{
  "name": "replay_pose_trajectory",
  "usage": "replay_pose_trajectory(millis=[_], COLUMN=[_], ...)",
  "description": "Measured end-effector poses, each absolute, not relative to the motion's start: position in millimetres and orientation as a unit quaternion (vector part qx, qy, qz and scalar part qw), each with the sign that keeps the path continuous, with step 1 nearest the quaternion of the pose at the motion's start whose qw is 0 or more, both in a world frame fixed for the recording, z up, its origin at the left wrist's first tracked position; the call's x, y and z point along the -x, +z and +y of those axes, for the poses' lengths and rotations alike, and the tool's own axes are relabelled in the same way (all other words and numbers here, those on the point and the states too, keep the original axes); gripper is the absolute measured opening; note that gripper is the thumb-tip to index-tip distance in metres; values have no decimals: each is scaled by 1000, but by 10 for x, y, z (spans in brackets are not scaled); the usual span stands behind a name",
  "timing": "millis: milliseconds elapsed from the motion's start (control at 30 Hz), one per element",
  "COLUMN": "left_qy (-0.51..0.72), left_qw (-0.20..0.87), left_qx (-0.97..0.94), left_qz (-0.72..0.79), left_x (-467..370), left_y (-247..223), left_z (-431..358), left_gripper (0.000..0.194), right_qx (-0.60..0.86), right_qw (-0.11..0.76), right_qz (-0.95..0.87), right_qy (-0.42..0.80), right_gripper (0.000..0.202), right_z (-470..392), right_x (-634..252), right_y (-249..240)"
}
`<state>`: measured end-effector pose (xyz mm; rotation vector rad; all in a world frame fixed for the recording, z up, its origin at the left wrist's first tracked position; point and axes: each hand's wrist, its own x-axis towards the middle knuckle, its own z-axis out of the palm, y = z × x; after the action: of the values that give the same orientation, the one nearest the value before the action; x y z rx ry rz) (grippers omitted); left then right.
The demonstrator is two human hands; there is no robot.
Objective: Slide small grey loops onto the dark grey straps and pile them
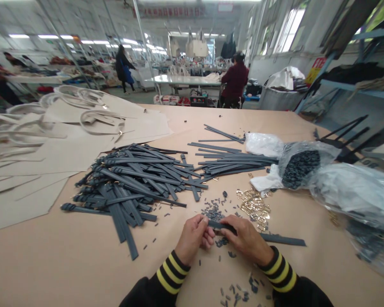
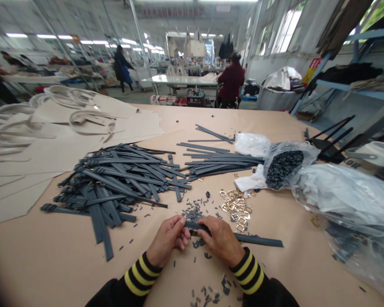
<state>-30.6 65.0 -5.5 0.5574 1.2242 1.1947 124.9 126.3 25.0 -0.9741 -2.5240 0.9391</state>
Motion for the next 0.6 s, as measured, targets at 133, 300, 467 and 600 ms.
replay_pose_trajectory(millis=[133,300,467,600], left_qy=[525,546,538,530], left_qw=[651,727,652,360], left_qx=[-260,-185,-236,-438], left_qz=[483,373,479,630], left_x=[279,150,88,110], left_y=[-61,-26,-2,62], left_z=[617,575,558,509], left_gripper=[29,30,25,12], right_qx=[329,262,255,288], right_qw=[145,145,157,156], right_qz=[-827,-696,-645,-660], right_qy=[432,653,703,676], right_gripper=[9,17,20,17], right_z=[1228,1234,1250,1246], right_x=[-1222,-1264,-1279,-1259], right_y=[307,270,239,269])
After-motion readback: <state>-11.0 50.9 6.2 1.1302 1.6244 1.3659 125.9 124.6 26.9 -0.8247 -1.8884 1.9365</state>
